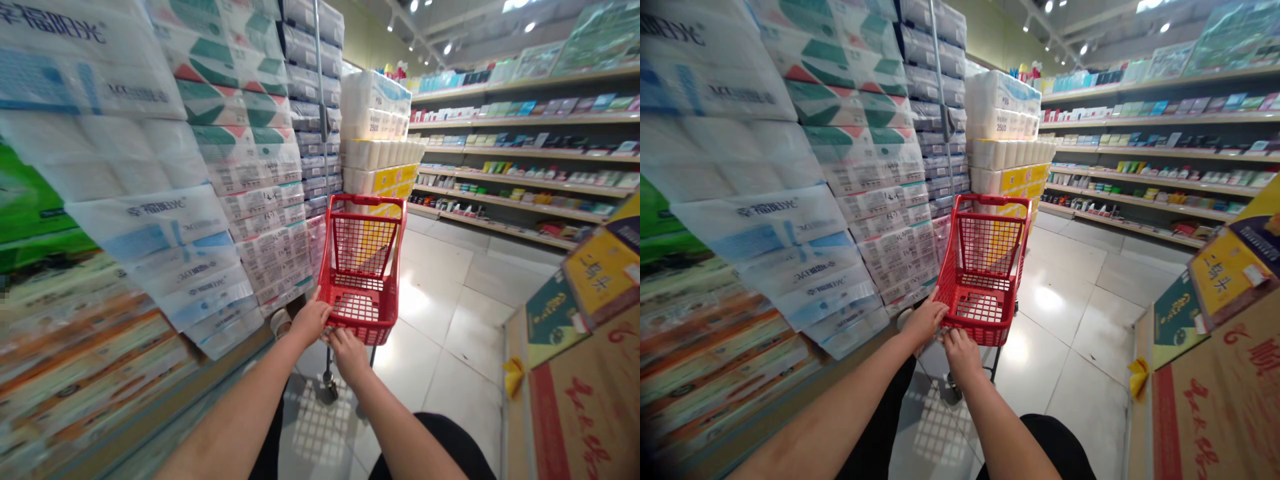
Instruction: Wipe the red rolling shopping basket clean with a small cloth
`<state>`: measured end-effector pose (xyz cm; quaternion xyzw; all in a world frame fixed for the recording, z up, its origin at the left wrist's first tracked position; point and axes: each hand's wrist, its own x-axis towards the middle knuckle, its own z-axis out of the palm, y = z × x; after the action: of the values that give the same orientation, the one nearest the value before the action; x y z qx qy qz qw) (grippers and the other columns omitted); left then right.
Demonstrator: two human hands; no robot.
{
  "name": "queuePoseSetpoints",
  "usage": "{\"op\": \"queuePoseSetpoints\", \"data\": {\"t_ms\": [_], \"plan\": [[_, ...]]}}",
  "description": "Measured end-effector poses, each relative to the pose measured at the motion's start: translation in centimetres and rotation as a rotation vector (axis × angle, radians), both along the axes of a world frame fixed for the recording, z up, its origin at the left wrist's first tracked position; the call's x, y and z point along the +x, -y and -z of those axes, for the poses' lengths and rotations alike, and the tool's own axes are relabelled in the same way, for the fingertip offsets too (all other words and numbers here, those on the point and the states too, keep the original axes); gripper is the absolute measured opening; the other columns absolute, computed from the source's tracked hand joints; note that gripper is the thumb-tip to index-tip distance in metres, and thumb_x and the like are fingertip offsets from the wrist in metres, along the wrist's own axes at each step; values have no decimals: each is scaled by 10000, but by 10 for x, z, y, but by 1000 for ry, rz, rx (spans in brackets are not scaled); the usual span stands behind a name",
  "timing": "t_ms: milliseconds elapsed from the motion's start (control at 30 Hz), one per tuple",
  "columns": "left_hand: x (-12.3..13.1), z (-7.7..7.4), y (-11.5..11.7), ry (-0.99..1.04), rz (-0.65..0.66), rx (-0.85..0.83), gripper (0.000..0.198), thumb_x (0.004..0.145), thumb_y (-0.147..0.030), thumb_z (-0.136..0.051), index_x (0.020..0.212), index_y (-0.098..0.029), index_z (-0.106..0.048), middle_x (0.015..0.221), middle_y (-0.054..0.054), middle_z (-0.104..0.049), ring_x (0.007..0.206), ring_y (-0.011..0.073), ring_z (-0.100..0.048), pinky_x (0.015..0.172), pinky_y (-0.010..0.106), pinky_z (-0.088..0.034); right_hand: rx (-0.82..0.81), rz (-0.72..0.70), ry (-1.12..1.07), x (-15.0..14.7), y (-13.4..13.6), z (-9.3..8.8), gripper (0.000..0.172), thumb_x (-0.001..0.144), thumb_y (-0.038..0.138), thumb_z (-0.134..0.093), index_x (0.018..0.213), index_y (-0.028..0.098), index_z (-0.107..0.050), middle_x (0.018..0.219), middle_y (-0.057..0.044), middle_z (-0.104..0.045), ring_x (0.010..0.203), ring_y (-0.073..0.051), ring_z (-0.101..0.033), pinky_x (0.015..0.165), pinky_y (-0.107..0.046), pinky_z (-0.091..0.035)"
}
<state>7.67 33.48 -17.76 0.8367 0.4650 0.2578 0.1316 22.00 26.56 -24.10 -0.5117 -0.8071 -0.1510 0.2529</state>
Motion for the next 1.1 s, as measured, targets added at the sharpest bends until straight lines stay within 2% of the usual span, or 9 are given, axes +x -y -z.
{"op": "queuePoseSetpoints", "data": {"t_ms": [167, 267, 400, 533, 633, 700, 833, 1000, 1100], "plan": [[2, 2, -1, 20, 16, 27, 365, 961, -331, -349, 841, -235, -680, 971, 27, -705, 1378, 185, -356, 1191, 399, -262, 216, -43, -80, 8, -1, -18, 212, 981, 222, -449, 1012, 182, -655, 895, -69, -623, 780, -170, -510, 683, -290, -402], [3, 3, -1, 1, 10, 25, 381, 968, -317, -326, 872, -224, -683, 1016, 34, -704, 1408, 183, -309, 1181, 401, -280, 222, -42, -70, 8, -7, -9, 208, 975, 239, -475, 911, 185, -666, 863, -64, -622, 776, -172, -508, 656, -287, -394], [1, 3, -1, -21, 23, 24, 383, 971, -305, -316, 894, -220, -682, 1029, 38, -704, 1398, 168, -328, 1181, 384, -283, 227, -55, -56, 3, -8, 2, 206, 974, 245, -477, 946, 185, -672, 867, -69, -627, 789, -182, -510, 637, -292, -394], [-1, 4, -1, -27, 31, 55, 396, 977, -313, -298, 922, -227, -680, 1024, 30, -701, 1405, 162, -315, 1191, 388, -273, 231, -62, -52, 4, -5, -2, 215, 978, 223, -458, 1037, 180, -660, 893, -73, -626, 778, -180, -494, 669, -307, -396], [0, 6, -2, -42, 24, 68, 401, 979, -310, -291, 933, -222, -679, 1052, 34, -697, 1408, 172, -312, 1185, 396, -293, 217, -38, -53, 5, -7, -3, 188, 957, 212, -498, 877, 185, -666, 827, -61, -613, 764, -186, -484, 614, -301, -371], [0, 9, -4, -66, 35, 88, 388, 977, -278, -290, 957, -221, -673, 1054, 31, -697, 1387, 170, -352, 1181, 396, -306, 206, -33, -48, 5, -9, -2, 189, 947, 209, -515, 823, 188, -656, 803, -57, -604, 769, -188, -483, 597, -297, -361], [-2, 14, -5, -110, 47, 178, 338, 962, -223, -317, 1014, -217, -651, 1068, 27, -697, 1337, 171, -428, 1179, 425, -315, 212, -52, -59, 4, -10, -1, 176, 965, 238, -496, 954, 182, -663, 874, -65, -620, 788, -180, -487, 663, -300, -384], [-1, 13, -3, -144, 43, 217, 359, 968, -204, -285, 1027, -183, -639, 1143, 59, -692, 1232, 164, -539, 1149, 411, -360, 231, -38, -59, 2, -10, 0, 210, 952, 207, -505, 801, 185, -650, 770, -50, -594, 751, -186, -481, 633, -312, -357], [0, 9, -2, -137, 49, 217, 373, 973, -218, -281, 980, -181, -652, 1133, 58, -700, 1290, 171, -492, 1135, 405, -375, 233, -36, -45, 0, -8, -4, 174, 954, 195, -492, 919, 173, -661, 838, -64, -612, 774, -191, -485, 670, -323, -368]]}}
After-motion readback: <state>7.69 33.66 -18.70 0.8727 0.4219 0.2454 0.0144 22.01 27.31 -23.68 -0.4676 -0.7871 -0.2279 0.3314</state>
